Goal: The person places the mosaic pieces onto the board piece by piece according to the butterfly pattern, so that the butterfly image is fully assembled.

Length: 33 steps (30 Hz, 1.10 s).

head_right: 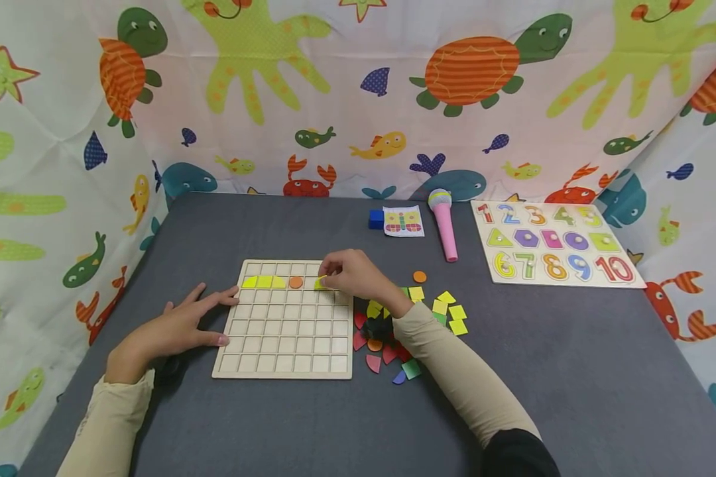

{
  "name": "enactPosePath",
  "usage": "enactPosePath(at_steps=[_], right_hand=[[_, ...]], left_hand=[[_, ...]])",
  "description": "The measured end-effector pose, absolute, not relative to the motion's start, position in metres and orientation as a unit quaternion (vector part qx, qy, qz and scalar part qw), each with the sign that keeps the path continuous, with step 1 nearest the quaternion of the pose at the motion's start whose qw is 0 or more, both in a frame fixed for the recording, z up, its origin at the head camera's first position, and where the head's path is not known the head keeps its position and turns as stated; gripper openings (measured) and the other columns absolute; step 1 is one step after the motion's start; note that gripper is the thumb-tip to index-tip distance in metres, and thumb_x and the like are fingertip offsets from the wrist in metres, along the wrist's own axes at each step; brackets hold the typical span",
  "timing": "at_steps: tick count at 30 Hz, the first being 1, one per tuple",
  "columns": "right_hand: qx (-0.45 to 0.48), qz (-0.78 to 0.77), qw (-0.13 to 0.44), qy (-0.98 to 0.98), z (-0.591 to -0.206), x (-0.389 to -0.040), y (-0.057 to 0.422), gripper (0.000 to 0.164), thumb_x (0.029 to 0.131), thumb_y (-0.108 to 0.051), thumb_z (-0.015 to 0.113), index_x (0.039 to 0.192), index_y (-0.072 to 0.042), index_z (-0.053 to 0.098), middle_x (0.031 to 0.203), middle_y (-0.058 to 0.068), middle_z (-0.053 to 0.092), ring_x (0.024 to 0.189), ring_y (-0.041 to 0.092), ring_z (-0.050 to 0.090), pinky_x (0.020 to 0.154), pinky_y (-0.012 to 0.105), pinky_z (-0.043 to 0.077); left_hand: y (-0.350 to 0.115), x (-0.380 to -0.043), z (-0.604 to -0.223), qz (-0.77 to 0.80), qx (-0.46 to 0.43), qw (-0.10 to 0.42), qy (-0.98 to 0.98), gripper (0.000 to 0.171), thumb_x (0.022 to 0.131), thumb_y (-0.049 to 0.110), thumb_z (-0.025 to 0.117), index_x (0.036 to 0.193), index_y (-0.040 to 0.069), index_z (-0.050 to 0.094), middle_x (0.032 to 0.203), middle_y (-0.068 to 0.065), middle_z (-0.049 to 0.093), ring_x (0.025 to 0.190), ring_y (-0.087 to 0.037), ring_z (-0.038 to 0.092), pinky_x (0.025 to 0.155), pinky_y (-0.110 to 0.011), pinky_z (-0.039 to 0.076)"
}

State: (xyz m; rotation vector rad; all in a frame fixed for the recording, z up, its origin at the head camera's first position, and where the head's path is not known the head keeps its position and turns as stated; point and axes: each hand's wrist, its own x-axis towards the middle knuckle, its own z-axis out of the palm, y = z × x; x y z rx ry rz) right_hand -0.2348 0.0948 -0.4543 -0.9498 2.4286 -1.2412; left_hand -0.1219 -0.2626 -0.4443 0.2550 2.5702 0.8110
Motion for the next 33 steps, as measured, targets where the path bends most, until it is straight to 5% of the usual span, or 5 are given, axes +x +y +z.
enactPosePath(at_steps=[10,33], right_hand=[[-0.322,-0.400,0.114,0.851,-0.456,-0.237,0.079,0.004,0.097,-0.009,0.078,0.099,-0.006,0.080,0.081,-0.002,0.068,0.072,0.017,0.056,0.065,0.030,0.043],[-0.346,-0.331,0.113,0.871,-0.459,-0.243,0.062,0.008,0.098,-0.002,0.074,0.092,-0.007,0.075,0.086,0.002,0.067,0.079,0.019,0.059,0.071,0.031,0.050]], left_hand=[[-0.260,-0.124,-0.449,0.297,0.095,0.217,0.925,0.096,0.089,0.038,0.089,0.168,0.018,0.037,0.172,-0.021,0.030,0.160,-0.053,-0.007,0.108,-0.087,-0.011],[-0.263,-0.122,-0.445,0.288,0.092,0.218,0.928,0.099,0.088,0.038,0.089,0.169,0.017,0.035,0.172,-0.023,0.030,0.159,-0.054,-0.006,0.108,-0.088,-0.010]])
